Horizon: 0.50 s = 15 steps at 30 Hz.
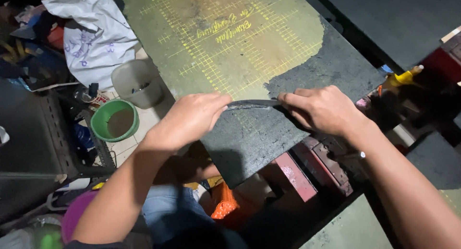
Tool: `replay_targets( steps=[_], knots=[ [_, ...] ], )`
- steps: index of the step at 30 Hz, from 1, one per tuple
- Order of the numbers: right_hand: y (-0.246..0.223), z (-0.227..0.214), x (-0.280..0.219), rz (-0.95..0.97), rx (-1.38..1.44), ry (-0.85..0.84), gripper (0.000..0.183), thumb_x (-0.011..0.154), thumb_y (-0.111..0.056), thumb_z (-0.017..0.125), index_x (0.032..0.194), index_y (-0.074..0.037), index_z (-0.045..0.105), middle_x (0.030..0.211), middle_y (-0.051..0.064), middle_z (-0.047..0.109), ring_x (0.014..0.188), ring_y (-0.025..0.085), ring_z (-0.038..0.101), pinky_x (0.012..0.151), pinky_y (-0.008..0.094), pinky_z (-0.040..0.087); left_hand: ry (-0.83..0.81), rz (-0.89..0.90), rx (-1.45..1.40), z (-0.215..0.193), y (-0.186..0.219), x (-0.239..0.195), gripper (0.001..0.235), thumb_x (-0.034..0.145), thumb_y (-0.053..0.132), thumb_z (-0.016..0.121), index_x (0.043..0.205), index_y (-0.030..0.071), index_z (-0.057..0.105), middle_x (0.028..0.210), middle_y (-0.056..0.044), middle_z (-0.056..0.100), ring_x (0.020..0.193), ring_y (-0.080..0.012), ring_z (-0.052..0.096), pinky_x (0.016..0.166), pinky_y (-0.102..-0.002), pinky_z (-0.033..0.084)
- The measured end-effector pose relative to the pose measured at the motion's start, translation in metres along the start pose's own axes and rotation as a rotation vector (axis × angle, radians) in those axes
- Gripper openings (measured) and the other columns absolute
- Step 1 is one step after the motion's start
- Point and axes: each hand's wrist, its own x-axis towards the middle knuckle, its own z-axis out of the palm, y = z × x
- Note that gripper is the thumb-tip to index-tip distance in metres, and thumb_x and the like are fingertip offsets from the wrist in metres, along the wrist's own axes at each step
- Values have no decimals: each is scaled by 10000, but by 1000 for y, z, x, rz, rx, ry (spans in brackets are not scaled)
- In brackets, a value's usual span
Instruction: Using a metal ruler to measure and mark the edges of a piece of material on a workbench for preparation.
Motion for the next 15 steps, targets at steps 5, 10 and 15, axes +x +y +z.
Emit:
replay_targets(
  steps=[5,10,15],
  knots=[
    [-4,-16,6,59,123,-128,175,949,-230,540,1102,-262,620,812,45,676,800,332,735,692,499,608,-86,-13,-103,-22,6,3,334,1071,107,421,1351,89,603,1041,-159,751,1001,-321,743,922,-463,584],
    [-4,-21,9,110,193,-196,171,948,-214,530,1099,-254,602,881,73,689,877,370,718,741,547,594,-122,-19,-100,-22,3,8,344,1074,106,402,1363,93,588,1071,-171,751,1014,-331,741,928,-485,572],
    [-6,-18,12,184,196,-297,162,966,-235,505,1105,-271,582,959,64,705,958,368,715,807,552,585,-177,8,-60,-23,0,8,359,1070,89,390,1376,114,576,1025,-202,747,938,-364,750,888,-506,596]
  ],
)
